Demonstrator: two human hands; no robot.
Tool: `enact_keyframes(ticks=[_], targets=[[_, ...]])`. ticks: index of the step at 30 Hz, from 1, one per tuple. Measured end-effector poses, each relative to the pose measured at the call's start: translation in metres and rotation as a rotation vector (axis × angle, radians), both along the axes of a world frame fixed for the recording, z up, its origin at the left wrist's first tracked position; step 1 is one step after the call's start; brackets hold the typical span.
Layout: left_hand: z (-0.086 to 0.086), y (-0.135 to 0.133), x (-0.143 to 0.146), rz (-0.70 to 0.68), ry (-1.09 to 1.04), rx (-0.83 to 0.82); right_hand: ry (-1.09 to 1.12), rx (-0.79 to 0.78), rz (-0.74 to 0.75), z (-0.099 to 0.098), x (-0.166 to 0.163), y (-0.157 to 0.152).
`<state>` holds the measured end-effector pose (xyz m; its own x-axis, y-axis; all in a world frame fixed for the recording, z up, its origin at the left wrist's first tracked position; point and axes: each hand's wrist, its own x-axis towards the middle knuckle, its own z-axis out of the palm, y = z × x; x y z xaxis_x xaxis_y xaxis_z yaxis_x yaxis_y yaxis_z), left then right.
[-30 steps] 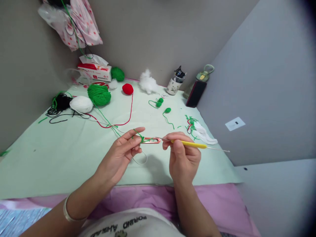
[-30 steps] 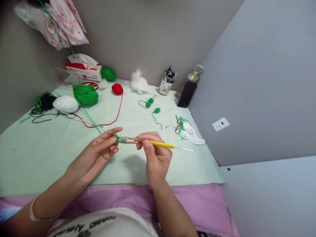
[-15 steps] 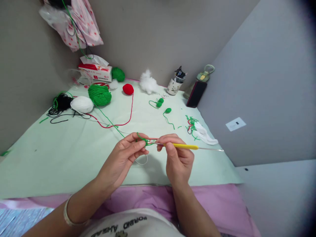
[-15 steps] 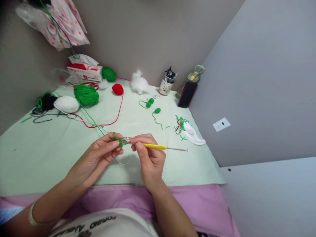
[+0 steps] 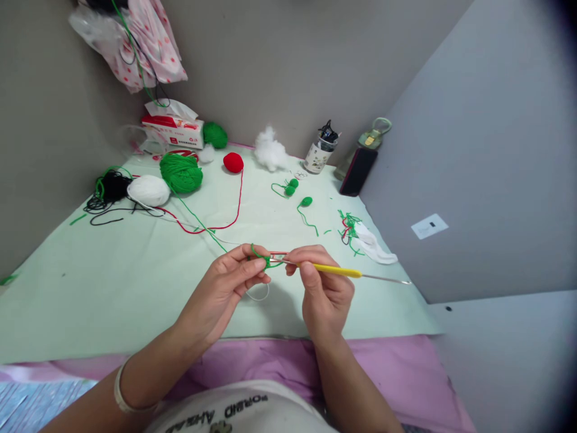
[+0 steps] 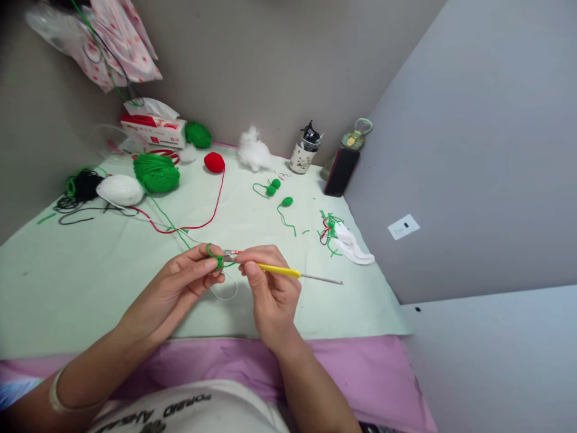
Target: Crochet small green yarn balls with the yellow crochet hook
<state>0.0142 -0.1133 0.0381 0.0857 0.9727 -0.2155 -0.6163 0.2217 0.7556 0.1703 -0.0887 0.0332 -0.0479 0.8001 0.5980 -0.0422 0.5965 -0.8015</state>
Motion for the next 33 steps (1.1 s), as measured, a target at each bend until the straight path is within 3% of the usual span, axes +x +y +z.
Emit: enact_keyframes(ticks=[12, 20, 23, 33], targets=[[0.008, -0.001, 0.004, -0.019, -0.017, -0.027, -0.053, 0.034, 0.033, -0.008, -0.004, -0.004], [0.009, -0.002, 0.003, -0.050, 0.004, -0.022, 0.156, -0.176, 0.154, -0.009, -0.006, 0.000], [0.009, -0.002, 0.003, -0.068, 0.021, -0.004, 0.161, -0.188, 0.184, -0.010, -0.007, 0.001], [0.005, -0.002, 0.004, -0.078, 0.039, 0.035, 0.099, -0.122, 0.090, -0.008, -0.007, 0.001]])
